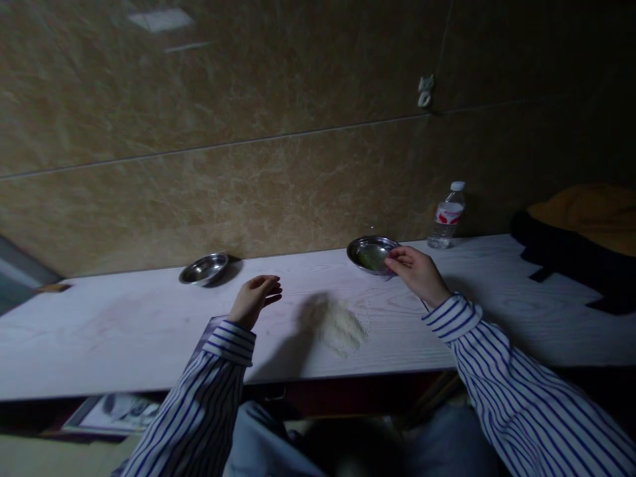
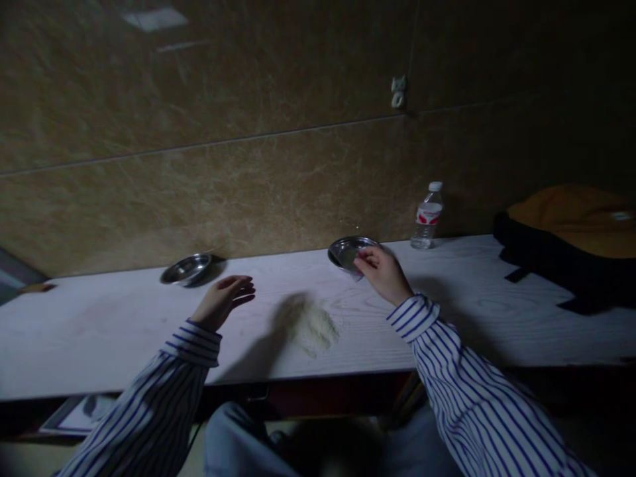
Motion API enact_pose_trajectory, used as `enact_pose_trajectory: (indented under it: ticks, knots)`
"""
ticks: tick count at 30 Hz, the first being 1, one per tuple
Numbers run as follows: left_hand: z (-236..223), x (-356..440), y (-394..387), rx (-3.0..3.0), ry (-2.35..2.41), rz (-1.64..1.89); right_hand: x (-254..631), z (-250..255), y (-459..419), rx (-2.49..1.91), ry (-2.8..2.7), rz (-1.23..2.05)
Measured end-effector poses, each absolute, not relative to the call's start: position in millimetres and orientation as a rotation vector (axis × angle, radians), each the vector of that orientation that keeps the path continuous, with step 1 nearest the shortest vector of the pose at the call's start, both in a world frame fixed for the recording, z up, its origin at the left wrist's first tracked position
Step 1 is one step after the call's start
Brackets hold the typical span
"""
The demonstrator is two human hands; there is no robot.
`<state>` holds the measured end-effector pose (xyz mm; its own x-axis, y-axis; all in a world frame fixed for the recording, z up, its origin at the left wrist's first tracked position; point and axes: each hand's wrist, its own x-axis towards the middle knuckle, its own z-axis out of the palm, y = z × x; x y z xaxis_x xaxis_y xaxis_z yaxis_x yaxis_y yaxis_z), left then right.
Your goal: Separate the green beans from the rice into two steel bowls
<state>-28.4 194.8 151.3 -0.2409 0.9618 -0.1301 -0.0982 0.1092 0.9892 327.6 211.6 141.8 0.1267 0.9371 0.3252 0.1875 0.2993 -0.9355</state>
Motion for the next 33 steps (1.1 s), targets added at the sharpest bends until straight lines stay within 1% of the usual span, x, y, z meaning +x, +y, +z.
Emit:
enact_pose_trajectory:
  ticks: [3,11,19,26,33]
  knots:
    - [151.1,-48.9,184.0,0.937,1.397,1.365,314.4,139.2,209.1,-1.169,-1.389,0.808]
    - [158.0,-111.3,152.6,0.874,1.525,1.452,292.7,127.5,212.0,-1.28,-1.358,1.08]
    - [146.6,-181.8,131.0,0.679,1.669,1.572,268.2,118.7,222.4,-1.357,-1.413,1.188]
    - [125.2,-213.8,146.3,0.535,1.691,1.571,213.6,126.4,244.1,-1.383,-1.535,1.261]
    - [102.8,-234.0,186.7,0.422,1.642,1.508,163.4,128.7,270.2,-1.383,-1.686,1.263]
